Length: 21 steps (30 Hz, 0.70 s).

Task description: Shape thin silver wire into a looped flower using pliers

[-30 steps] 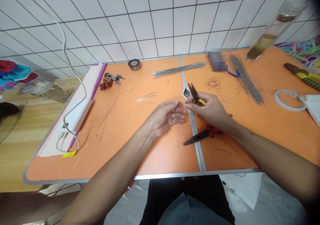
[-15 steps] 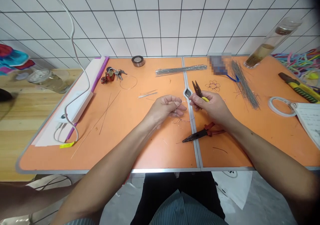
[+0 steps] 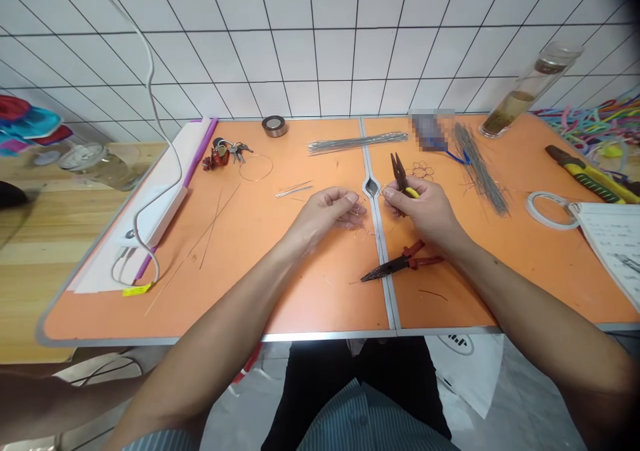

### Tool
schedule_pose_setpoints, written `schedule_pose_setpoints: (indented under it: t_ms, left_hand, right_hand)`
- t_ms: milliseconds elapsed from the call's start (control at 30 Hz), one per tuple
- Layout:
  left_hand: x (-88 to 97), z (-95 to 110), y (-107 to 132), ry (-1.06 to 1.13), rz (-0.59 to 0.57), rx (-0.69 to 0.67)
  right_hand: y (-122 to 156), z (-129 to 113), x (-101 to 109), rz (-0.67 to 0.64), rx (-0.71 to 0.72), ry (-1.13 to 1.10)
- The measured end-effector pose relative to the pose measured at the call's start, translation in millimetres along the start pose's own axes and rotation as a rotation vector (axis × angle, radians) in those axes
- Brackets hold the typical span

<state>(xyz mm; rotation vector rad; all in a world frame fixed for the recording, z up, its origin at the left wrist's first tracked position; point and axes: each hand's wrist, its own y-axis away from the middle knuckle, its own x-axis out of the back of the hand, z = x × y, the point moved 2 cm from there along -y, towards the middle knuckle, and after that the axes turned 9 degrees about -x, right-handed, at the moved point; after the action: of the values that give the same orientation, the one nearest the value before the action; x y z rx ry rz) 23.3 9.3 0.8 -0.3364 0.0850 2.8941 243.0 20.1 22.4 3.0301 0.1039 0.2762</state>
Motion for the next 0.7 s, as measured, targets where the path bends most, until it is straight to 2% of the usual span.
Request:
schedule_pose_setpoints:
  t_ms: [167, 433, 700]
  left_hand:
    - [0.0, -6.8, -0.9, 0.043, -0.016, -0.020]
    - [4.9, -1.5, -3.7, 0.055, 0.086, -0.037]
    - [4.0, -8.1, -6.2, 0.164, 0.069, -0.011]
  right_hand:
    - [-3.6, 3.5, 4.8, 0.036, 0.006, -0.010]
    - [-7.2, 7.3, 6.4, 0.015, -0.010, -0.081]
    - [-13.4, 16.8, 4.3, 0.022, 0.029, -0.187]
